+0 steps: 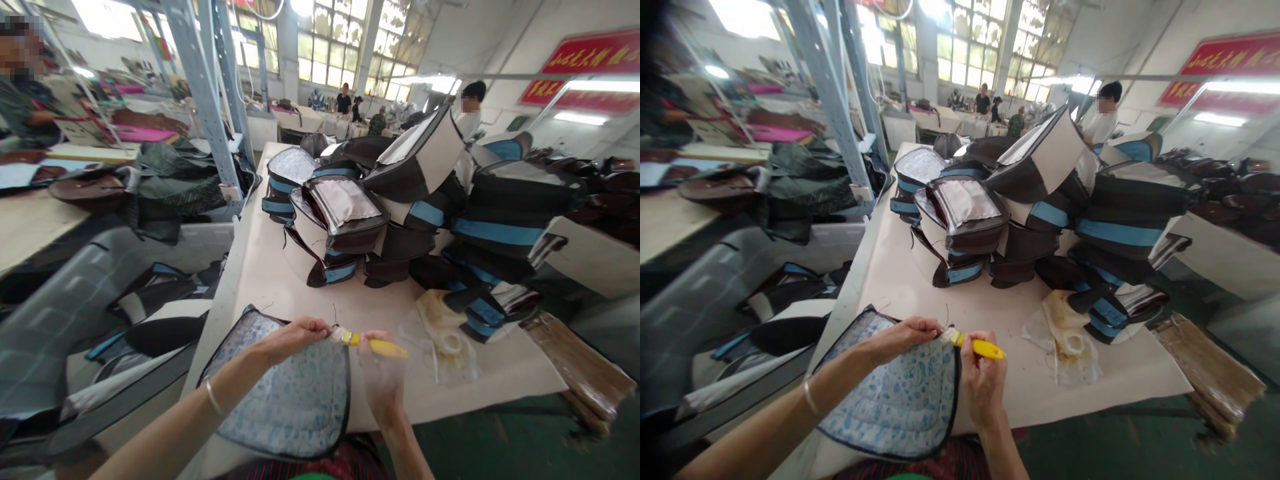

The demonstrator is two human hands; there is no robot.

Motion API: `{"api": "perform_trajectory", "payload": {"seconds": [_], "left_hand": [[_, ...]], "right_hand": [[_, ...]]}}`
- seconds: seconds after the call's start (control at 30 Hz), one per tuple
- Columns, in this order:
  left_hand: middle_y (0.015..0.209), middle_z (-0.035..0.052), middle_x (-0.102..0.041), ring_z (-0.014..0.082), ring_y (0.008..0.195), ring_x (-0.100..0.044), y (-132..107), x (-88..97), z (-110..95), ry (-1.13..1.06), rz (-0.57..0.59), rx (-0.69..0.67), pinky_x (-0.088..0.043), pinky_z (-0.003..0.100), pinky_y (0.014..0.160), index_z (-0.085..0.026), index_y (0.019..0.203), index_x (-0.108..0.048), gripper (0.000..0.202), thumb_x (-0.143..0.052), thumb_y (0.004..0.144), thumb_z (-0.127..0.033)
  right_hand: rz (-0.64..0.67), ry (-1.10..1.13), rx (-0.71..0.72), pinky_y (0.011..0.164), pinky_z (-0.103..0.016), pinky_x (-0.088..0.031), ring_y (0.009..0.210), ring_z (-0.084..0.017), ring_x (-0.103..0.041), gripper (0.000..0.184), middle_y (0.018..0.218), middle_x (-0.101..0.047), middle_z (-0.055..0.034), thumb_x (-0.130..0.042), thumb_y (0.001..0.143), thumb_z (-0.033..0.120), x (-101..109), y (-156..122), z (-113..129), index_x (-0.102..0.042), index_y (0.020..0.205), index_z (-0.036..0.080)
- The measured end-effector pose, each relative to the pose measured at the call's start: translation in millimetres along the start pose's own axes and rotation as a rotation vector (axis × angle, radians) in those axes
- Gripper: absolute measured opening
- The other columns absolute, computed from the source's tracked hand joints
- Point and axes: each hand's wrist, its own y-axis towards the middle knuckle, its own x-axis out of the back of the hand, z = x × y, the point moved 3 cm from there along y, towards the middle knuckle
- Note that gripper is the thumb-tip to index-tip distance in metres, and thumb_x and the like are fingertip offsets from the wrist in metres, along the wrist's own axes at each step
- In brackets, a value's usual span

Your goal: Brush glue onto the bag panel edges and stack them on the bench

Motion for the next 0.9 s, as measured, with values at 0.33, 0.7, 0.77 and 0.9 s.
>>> {"api": "perform_trajectory", "payload": {"seconds": [0.33,0.7,0.77,0.9], "left_hand": [[0.06,0.0017,-0.058,0.0221,0.068,-0.054,10,-41.2,-11,0.892,-0.488,-0.126,-0.034,0.034,0.075,-0.018,0.062,-0.064,0.053,-0.061,0.067,-0.071],[0.055,-0.0035,-0.057,0.0133,0.054,-0.051,29,-44.0,22,0.482,-0.432,0.014,-0.035,0.024,0.055,-0.016,0.067,-0.066,0.018,-0.07,0.063,-0.034],[0.052,-0.0049,-0.053,0.011,0.05,-0.046,27,-42.5,23,0.344,-0.387,0.034,-0.032,0.023,0.051,-0.014,0.069,-0.066,0.025,-0.074,0.06,-0.036],[0.056,-0.0041,-0.055,0.0105,0.052,-0.045,25,-43.1,26,0.196,-0.374,0.022,-0.031,0.023,0.052,-0.011,0.075,-0.069,0.031,-0.078,0.057,-0.034]], "right_hand": [[-0.245,0.113,-0.126,0.051,-0.023,-0.042,0.053,-0.014,-0.053,0.026,0.061,-0.057,0.0033,-0.059,0.09,0.046,31,13,-17,-0.055,0.089,0.02],[-0.171,0.344,-0.262,0.045,-0.021,-0.038,0.048,-0.012,-0.05,0.026,0.058,-0.056,0.005,-0.063,0.088,0.044,45,10,-39,-0.054,0.091,0.02],[-0.098,0.314,-0.227,0.047,-0.022,-0.039,0.049,-0.012,-0.05,0.024,0.059,-0.055,0.0047,-0.061,0.089,0.044,36,10,-34,-0.054,0.09,0.02],[0.086,0.157,-0.079,0.05,-0.024,-0.039,0.053,-0.013,-0.05,0.023,0.064,-0.054,0.0027,-0.055,0.093,0.042,14,11,-20,-0.056,0.087,0.019]]}}
